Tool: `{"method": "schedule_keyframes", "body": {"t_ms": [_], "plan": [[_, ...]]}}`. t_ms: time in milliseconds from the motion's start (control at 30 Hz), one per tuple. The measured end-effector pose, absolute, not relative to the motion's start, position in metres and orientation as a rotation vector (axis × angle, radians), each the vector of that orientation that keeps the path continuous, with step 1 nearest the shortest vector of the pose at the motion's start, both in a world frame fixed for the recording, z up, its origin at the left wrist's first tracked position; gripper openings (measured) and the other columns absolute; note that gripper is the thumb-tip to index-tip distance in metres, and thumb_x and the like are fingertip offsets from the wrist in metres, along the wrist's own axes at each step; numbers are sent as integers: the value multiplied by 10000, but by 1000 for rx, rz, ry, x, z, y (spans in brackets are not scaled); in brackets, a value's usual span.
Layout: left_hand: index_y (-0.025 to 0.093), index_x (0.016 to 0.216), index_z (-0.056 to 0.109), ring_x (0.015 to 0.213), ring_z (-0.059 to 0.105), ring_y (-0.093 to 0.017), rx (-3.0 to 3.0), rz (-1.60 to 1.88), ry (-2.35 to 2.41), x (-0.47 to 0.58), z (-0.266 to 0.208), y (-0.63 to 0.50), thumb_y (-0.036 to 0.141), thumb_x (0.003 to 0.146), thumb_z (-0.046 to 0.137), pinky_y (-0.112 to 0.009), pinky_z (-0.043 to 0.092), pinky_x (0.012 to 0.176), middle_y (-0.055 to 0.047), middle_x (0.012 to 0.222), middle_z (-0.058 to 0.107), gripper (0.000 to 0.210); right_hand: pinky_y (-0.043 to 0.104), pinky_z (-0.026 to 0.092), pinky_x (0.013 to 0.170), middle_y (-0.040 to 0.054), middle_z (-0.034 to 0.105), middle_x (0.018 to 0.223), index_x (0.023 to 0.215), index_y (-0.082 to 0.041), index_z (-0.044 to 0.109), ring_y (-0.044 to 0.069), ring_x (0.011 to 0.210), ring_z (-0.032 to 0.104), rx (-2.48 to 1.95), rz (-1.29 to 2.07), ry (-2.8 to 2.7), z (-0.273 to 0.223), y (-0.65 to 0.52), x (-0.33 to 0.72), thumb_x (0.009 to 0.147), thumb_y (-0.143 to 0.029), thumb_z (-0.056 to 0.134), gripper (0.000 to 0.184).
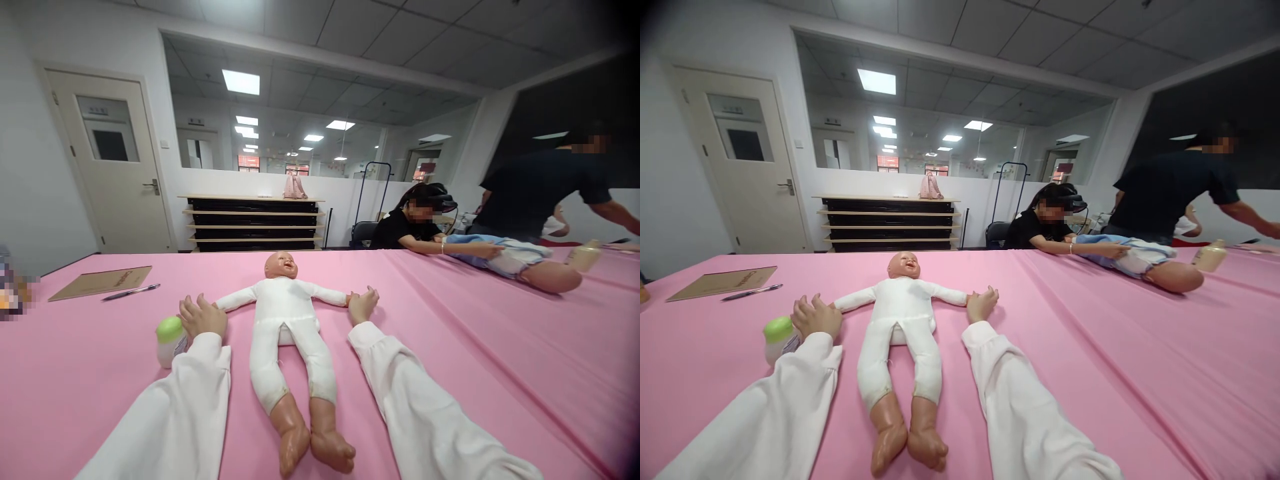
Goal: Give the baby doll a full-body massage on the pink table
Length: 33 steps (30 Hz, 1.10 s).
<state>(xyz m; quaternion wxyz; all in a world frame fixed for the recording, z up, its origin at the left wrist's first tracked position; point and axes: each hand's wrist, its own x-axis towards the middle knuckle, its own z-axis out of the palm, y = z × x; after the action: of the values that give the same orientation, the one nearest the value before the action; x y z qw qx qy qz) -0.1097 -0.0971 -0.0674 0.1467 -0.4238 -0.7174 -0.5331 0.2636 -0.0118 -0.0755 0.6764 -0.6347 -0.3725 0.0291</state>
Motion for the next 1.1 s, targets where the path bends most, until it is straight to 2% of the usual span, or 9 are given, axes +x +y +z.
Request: {"method": "schedule_keyframes", "body": {"t_ms": [200,300,400,500,600,767,900,1000,1100], "plan": [[197,1018,494,1236,222,-454,-1026,-1830,-2314,-120,-75,-93,191,712,494,-630,176,932,-193,1192,435,306,481,212,1021,141,338,1303,1028,-122,523,283,1237,290,-1479,-57,-1254,-49,-21,219,635,-78,385,419],[193,970,512,1186,319,-427,-1050,-1827,-2460,-125,-74,-91,175,715,521,-609,207,927,-182,1092,491,256,407,258,1022,129,451,1193,957,-124,566,236,1192,352,-1303,41,-1540,-17,-18,178,662,-57,364,364],[153,1042,501,1128,397,-402,-1115,-1786,-2514,-127,-70,-91,205,728,538,-600,273,898,-180,1098,484,319,345,390,910,60,591,994,901,-176,601,189,987,522,-1142,227,-1849,16,-18,117,732,-98,403,271],[132,1148,447,1034,498,-308,-1271,-1827,-2439,-128,-66,-92,231,753,532,-493,389,867,-171,1153,446,417,394,363,940,74,596,1086,1022,-167,579,219,1034,525,-932,296,-2343,33,-28,46,750,-110,466,300],[156,1191,407,1017,515,-223,-1429,-1973,-2140,-128,-65,-92,219,746,545,-366,438,858,-139,1170,434,470,445,276,1004,101,538,1207,1147,-151,505,238,1121,480,-812,259,-2435,26,-42,-13,821,-191,449,333],[196,1202,369,790,587,-135,-1381,-2341,-1944,-128,-70,-87,217,687,614,-260,497,709,-67,1023,537,571,315,427,826,49,640,997,995,-188,584,171,921,584,-785,492,-2444,-13,-44,-47,915,-261,290,313],[178,1114,453,701,609,-117,-1097,-2652,-2141,-128,-71,-84,260,639,673,-255,514,669,-46,938,595,530,254,438,805,7,629,1031,1051,-227,564,132,923,580,-666,752,-2268,-36,-37,-38,907,-280,350,263],[174,935,568,645,610,-121,-1130,-2637,-2287,-128,-70,-85,306,626,678,-282,516,694,-17,825,624,354,249,445,787,12,632,1017,1060,-224,558,134,910,586,-681,815,-2171,-41,-39,-32,892,-277,389,244],[202,923,588,661,615,-137,-1216,-2595,-2316,-127,-70,-87,347,618,667,-301,510,725,3,791,631,347,252,447,775,12,636,1004,1035,-231,564,144,906,590,-728,804,-2104,-39,-45,-30,878,-282,423,217]]}}
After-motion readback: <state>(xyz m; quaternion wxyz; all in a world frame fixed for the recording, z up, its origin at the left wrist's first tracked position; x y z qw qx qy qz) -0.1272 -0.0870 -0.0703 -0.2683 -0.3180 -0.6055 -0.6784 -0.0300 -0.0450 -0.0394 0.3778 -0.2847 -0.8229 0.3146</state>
